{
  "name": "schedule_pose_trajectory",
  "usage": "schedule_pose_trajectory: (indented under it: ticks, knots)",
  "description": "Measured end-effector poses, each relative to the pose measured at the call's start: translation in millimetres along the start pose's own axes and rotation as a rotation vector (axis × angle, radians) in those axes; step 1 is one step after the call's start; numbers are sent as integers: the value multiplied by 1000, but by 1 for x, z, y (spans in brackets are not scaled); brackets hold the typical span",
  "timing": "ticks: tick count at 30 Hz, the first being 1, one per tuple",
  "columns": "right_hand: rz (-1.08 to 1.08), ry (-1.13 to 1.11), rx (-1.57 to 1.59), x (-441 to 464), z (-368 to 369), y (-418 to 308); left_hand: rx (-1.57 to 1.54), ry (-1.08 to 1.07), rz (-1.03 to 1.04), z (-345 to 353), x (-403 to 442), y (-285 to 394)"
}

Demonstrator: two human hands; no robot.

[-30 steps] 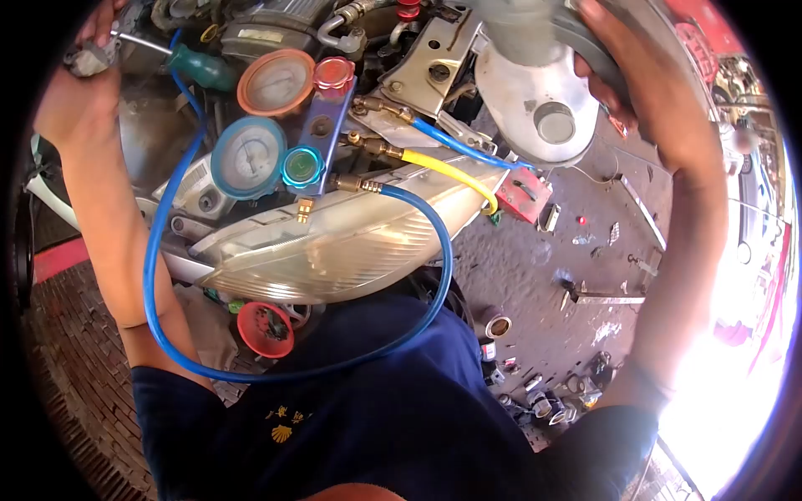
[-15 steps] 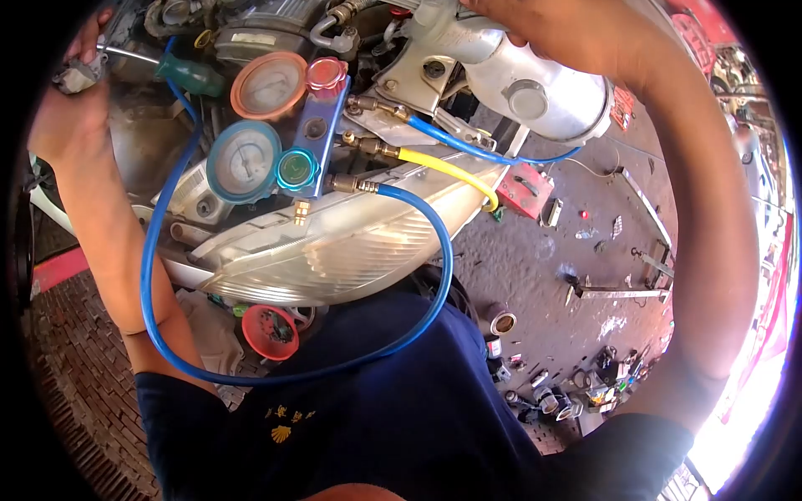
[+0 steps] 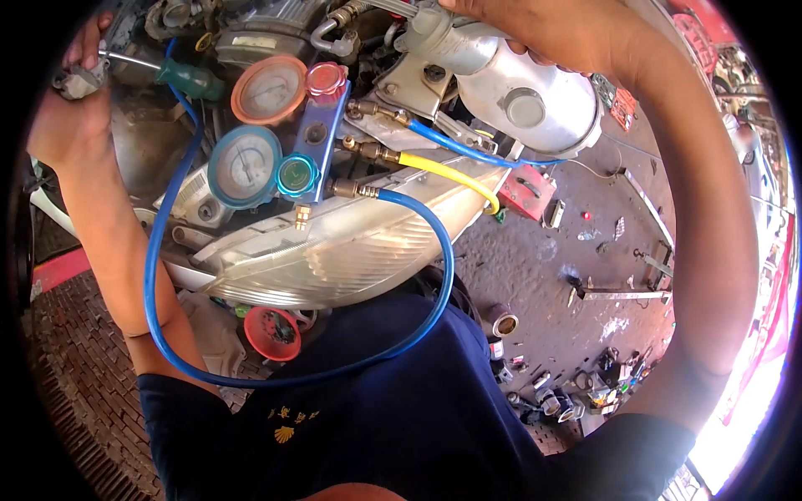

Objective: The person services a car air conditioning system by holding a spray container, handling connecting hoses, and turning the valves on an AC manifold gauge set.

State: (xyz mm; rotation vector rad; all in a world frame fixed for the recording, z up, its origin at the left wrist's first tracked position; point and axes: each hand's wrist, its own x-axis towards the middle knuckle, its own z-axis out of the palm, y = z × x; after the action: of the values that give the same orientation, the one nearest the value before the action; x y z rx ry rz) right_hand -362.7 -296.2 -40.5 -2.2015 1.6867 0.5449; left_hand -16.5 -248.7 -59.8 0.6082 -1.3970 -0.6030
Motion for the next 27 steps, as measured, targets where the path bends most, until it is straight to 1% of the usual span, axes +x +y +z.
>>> schedule_pose_trajectory:
  ticks: [2, 3, 5, 6, 8, 9, 10, 11, 12, 14, 15, 17, 18, 20, 24, 26, 27]
  knots:
    - [4, -34, -20, -3, -4, -3, 192, 239, -38, 23, -13, 14]
    - [4, -31, -18, 0, -3, 3, 193, 237, -35, 23, -13, 13]
    - [-82, -40, -9, 7, 0, 15, 139, 248, -49, 22, -12, 12]
    - [-80, -36, -5, 4, -1, 17, 138, 243, -47, 22, -12, 12]
    - [-183, 18, -59, -5, -4, 17, 152, 248, -30, 21, -12, 11]
    - [-216, 39, -77, -6, -4, 16, 150, 244, -27, 5, -11, 12]
    - [-213, 63, -79, -4, -2, 16, -130, 54, -143, -21, -10, 15]
    - [-210, 77, -80, -4, -2, 15, -407, -139, -258, -25, -9, 18]
    - [-207, 90, -81, -5, -2, 15, -408, -143, -255, -26, -10, 17]
    - [-226, 109, -66, -6, -2, 17, -177, -47, -167, -24, -13, 18]
    - [-233, 116, -61, -5, -2, 19, -175, -49, -164, -25, -14, 15]
    - [-285, 113, -123, 18, 3, 33, -147, 43, -153, -29, -15, 10]
    - [-287, 117, -121, 24, 5, 35, -144, 41, -150, -18, -15, 12]
    - [-253, 137, -166, 30, 8, 34, 111, 306, -127, 5, -17, 14]
    - [-277, 128, -142, 18, -1, 23, 97, 246, -129, -5, -17, 16]
    - [-230, 91, -121, 16, -3, 18, -52, 82, -137, -18, -16, 16]
    - [-230, 91, -123, 20, -2, 21, -52, 83, -136, -19, -16, 15]
